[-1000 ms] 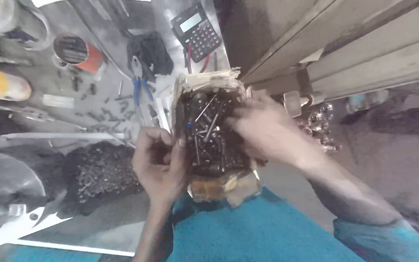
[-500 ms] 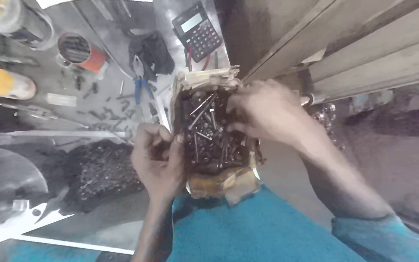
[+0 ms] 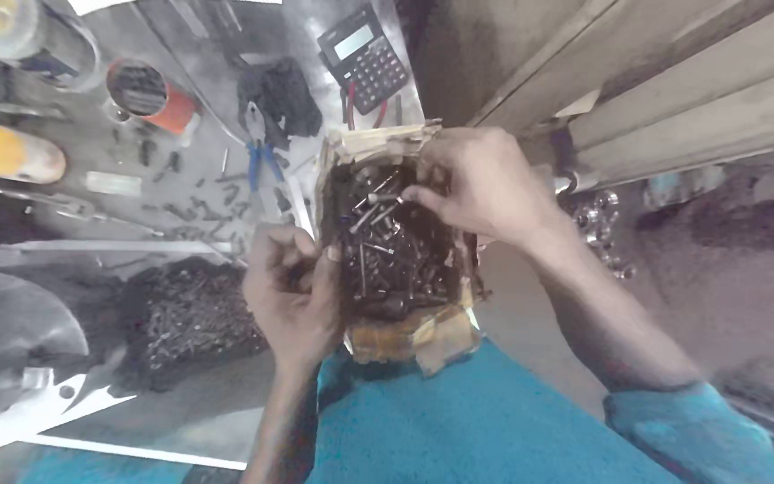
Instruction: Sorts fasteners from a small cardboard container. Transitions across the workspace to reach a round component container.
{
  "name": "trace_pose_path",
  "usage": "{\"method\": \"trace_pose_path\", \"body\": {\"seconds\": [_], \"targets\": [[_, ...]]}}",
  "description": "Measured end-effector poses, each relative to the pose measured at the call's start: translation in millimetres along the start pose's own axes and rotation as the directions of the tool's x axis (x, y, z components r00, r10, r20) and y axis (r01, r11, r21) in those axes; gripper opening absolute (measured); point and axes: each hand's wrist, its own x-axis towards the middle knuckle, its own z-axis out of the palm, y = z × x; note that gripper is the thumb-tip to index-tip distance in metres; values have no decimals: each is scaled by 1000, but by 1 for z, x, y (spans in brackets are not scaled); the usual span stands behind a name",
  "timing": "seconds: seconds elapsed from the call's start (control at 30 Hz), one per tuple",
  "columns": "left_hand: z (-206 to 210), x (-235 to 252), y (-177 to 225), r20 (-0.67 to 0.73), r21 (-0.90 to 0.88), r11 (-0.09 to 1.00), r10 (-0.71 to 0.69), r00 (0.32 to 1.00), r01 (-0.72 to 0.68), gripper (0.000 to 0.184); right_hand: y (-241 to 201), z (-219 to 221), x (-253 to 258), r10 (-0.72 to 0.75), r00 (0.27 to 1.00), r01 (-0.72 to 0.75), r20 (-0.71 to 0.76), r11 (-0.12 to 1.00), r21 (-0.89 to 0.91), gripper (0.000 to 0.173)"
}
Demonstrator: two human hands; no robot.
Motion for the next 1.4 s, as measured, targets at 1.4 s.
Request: {"method": "trace_pose_path", "body": {"seconds": [1.4], "targets": [[-1, 0, -2, 12, -43, 999, -6, 1000, 6, 20, -17, 17, -1, 32, 982, 30, 184, 945, -324, 20]]}}
